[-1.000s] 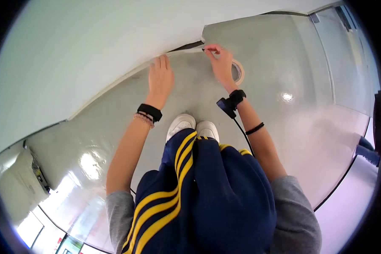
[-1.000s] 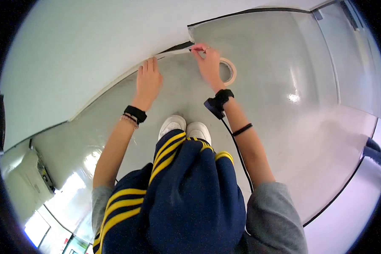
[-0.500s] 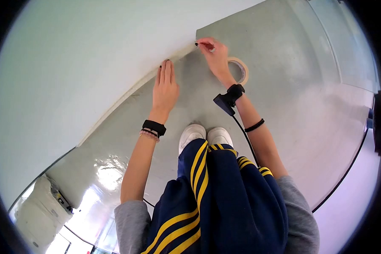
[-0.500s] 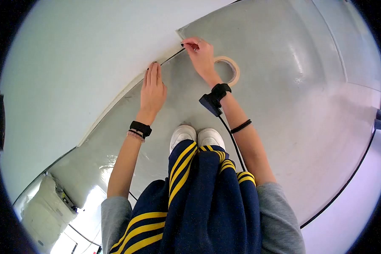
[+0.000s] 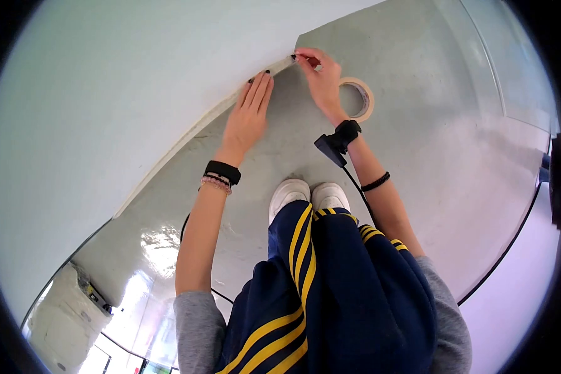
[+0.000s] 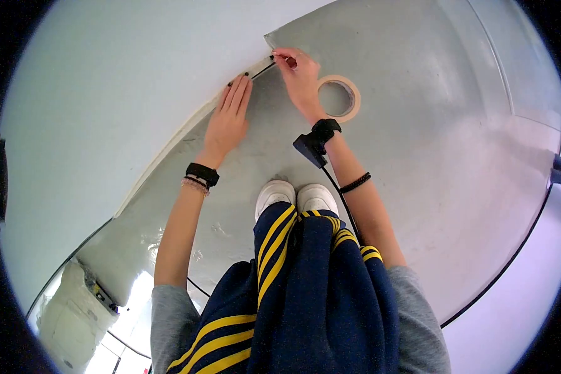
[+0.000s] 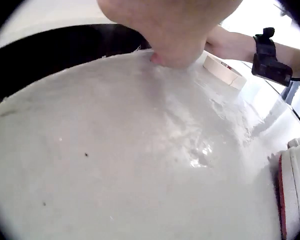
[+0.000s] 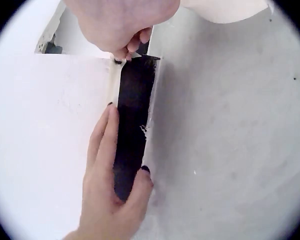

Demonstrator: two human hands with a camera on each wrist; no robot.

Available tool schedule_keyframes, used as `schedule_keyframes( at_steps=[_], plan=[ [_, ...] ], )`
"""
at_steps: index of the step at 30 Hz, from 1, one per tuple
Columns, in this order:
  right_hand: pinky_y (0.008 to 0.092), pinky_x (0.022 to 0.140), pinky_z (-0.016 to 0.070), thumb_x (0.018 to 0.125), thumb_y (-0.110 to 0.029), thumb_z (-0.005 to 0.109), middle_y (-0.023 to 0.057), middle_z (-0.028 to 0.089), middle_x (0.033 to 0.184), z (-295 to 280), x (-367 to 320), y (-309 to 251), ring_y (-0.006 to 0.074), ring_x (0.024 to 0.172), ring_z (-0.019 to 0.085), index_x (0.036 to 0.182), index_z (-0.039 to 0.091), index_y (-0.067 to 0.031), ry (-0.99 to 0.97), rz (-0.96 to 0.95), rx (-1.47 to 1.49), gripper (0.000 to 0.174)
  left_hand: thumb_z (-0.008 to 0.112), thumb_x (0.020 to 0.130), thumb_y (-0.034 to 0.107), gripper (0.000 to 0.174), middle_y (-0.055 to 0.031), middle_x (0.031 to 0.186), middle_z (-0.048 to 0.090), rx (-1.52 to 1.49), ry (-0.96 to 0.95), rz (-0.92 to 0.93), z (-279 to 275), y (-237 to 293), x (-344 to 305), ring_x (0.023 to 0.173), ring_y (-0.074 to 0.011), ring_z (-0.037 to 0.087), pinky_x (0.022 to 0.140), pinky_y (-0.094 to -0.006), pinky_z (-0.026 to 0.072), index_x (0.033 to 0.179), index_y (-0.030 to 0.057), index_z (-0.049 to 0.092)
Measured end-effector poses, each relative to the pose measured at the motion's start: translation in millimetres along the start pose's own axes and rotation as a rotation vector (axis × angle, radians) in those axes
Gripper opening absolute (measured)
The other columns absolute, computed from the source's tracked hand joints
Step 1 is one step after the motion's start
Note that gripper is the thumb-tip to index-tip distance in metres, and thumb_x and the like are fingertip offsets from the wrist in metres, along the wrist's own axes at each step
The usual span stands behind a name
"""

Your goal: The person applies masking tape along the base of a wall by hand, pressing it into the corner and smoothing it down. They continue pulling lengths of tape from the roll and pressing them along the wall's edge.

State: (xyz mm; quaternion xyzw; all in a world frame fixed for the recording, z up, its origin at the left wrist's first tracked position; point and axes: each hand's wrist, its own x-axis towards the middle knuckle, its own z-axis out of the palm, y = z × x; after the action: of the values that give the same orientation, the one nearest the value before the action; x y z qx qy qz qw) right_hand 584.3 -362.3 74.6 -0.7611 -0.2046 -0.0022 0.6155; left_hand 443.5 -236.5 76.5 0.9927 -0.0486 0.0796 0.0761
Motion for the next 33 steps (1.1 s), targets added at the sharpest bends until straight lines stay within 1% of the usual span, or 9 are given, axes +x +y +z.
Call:
schedule_keyframes(
  at_steps=[4, 7, 9, 16, 19, 21, 28, 31, 33],
  plan=[
    [0.0261, 0.061, 0.0477, 0.078, -0.008, 0.065, 0.0119, 0.064, 0.082, 0, -1, 10, 0.0155, 0.066, 0.06, 0.104, 0.059, 0.0034, -0.064, 0.083, -0.134, 0.028, 0.049, 0.067, -0.001, 0.071, -0.0141, 0.142, 0.029, 0.003, -0.005, 0.073, 6, -8, 12, 0.133, -0.025, 0.026, 0.108, -0.0379, 0.0261, 0.135, -0.0032, 0.029],
    [0.0264, 0.062, 0.0483, 0.079, -0.011, 0.065, 0.0129, 0.061, 0.096, 0, -2, 5, 0.0156, 0.072, 0.06, 0.126, 0.04, 0.0014, 0.006, 0.063, -0.138, 0.055, 0.047, 0.069, -0.002, 0.068, -0.0139, 0.142, 0.03, -0.023, -0.013, 0.14, 6, -15, 18, 0.131, -0.0245, 0.029, 0.108, -0.0369, 0.0275, 0.135, -0.0027, 0.03],
    [0.0273, 0.064, 0.0491, 0.081, -0.011, 0.062, 0.0139, 0.055, 0.109, -7, -1, 11, 0.0168, 0.079, 0.061, 0.136, 0.021, -0.0033, -0.01, 0.27, 0.014, 0.069, 0.043, 0.081, 0.006, 0.053, -0.0105, 0.14, 0.034, 0.097, -0.037, 0.186, 9, -22, 23, 0.13, -0.0206, 0.031, 0.107, -0.0333, 0.0285, 0.132, -0.0013, 0.036],
    [0.0271, 0.068, 0.0493, 0.084, -0.006, 0.056, 0.015, 0.051, 0.115, -13, -6, 22, 0.0175, 0.081, 0.061, 0.132, 0.028, 0.0011, -0.063, 0.217, 0.022, 0.057, 0.045, 0.072, -0.005, 0.063, -0.014, 0.14, 0.033, -0.114, 0.018, 0.221, 32, -41, 54, 0.128, -0.0253, 0.033, 0.107, -0.0362, 0.03, 0.133, -0.0031, 0.032],
    [0.0265, 0.068, 0.0494, 0.083, -0.004, 0.056, 0.0146, 0.052, 0.114, -13, -8, 22, 0.0173, 0.081, 0.061, 0.126, 0.038, 0.0027, -0.002, 0.253, 0.162, 0.046, 0.048, 0.071, -0.005, 0.063, -0.0144, 0.137, 0.035, -0.077, -0.01, 0.221, 41, -35, 70, 0.127, -0.0265, 0.035, 0.105, -0.0366, 0.0312, 0.132, -0.0031, 0.033],
    [0.026, 0.068, 0.0495, 0.083, -0.002, 0.054, 0.013, 0.053, 0.114, -14, -5, 27, 0.0168, 0.082, 0.061, 0.123, 0.041, 0.0026, 0.005, 0.113, 0.032, 0.043, 0.049, 0.077, 0.0, 0.051, -0.0142, 0.13, 0.043, -0.037, 0.033, 0.16, 44, -30, 80, 0.123, -0.0254, 0.04, 0.103, -0.0343, 0.0343, 0.127, -0.0024, 0.04],
    [0.0245, 0.064, 0.0483, 0.083, 0.0, 0.052, 0.0102, 0.053, 0.109, -16, -1, 9, 0.0133, 0.081, 0.06, 0.13, 0.033, -0.003, -0.033, 0.213, 0.034, 0.051, 0.054, 0.073, -0.001, 0.058, -0.0176, 0.128, 0.042, -0.368, -0.039, 0.048, 49, -41, 108, 0.115, -0.0318, 0.045, 0.101, -0.0399, 0.0358, 0.129, -0.0001, 0.036],
    [0.0234, 0.069, 0.0483, 0.083, 0.0, 0.049, 0.0105, 0.054, 0.115, -18, 0, 6, 0.0157, 0.088, 0.063, 0.131, 0.034, -0.0045, -0.066, 0.274, -0.005, 0.05, 0.055, 0.075, 0.005, 0.05, -0.0156, 0.127, 0.044, -0.052, -0.133, 0.007, 54, -32, 124, 0.11, -0.0305, 0.049, 0.097, -0.0409, 0.0373, 0.122, -0.0021, 0.043],
    [0.0229, 0.07, 0.0483, 0.082, 0.002, 0.049, 0.0103, 0.055, 0.112, -19, -2, 11, 0.0139, 0.083, 0.062, 0.129, 0.036, -0.0036, -0.076, 0.225, -0.029, 0.049, 0.055, 0.077, 0.012, 0.039, -0.0168, 0.121, 0.049, 0.494, -0.076, -0.058, 54, -23, 136, 0.105, -0.0296, 0.052, 0.092, -0.04, 0.0392, 0.113, -0.0038, 0.051]
  ],
)
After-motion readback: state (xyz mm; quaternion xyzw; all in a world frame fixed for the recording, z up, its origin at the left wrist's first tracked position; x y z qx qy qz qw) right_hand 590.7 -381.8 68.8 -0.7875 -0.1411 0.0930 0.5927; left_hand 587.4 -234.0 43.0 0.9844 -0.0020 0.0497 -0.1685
